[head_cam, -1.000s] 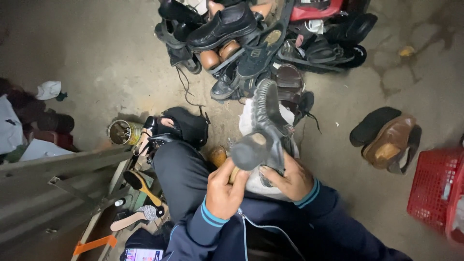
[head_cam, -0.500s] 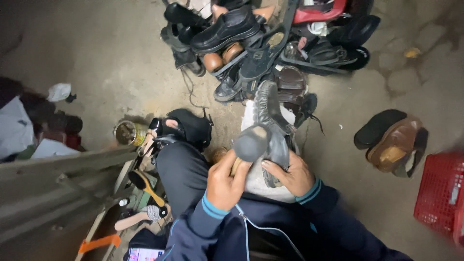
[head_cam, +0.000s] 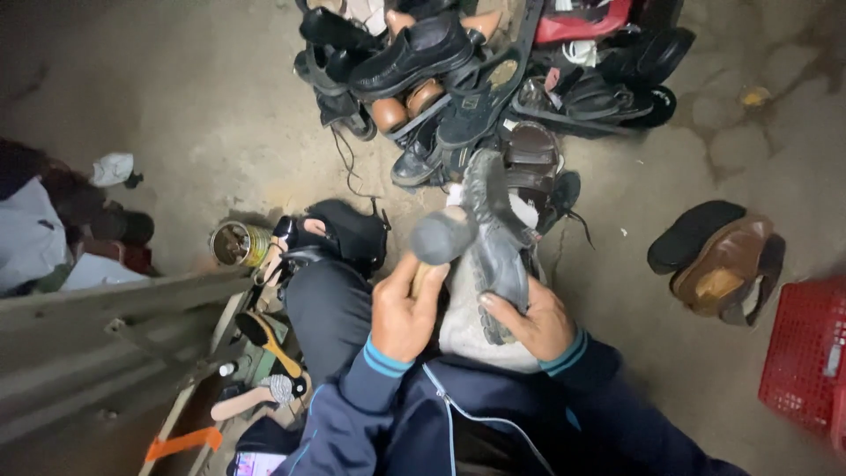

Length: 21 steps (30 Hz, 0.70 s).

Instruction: The person hammers the sole and heel of a black leather shoe and then uses a yellow-handled brush to wipe the sole and sides. They rotate the shoe several times to access different areas while sitting on the floor in a cluttered repair workspace.

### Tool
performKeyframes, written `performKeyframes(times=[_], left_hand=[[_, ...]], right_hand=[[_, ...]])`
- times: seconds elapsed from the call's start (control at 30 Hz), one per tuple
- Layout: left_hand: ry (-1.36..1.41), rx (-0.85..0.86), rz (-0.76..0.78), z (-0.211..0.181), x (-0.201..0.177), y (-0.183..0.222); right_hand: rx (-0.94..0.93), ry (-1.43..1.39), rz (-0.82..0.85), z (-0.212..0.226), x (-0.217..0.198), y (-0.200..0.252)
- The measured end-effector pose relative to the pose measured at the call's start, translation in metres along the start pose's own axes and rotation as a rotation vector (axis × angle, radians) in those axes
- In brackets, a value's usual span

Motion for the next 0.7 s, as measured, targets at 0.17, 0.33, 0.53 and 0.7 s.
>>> performKeyframes(times=[0.17,0.33,0.53,0.7], left_hand=[[-0.096,-0.131,0.019,0.015,-0.007,-0.008],[-0.076,-0.111,-0.087,0.013,-0.023,-0.020],[-0.034,-0.152,-0.048,0.011,-0.028,-0.043],[-0.080,-0.217,0.044,-0.007,-0.026,-0.054]], right_hand=[[-0.016,-0.033,-0.011,0.010,0.000,0.010],[-0.035,-0.028,0.027,0.032,-0.008,0.007],[-0.062,0.050,0.113,0.046,-0.008,0.000],[-0.031,0.030,0.153,0.017,-0.005,0.006]])
Point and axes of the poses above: each hand's wrist, its own y-axis away from the middle knuckle, its own x-axis out of the palm, z = x × y, the point moved 7 cm from there along -y, towards the middle knuckle, and after that the axes turned 8 degrees about z, right-handed, at the moved point
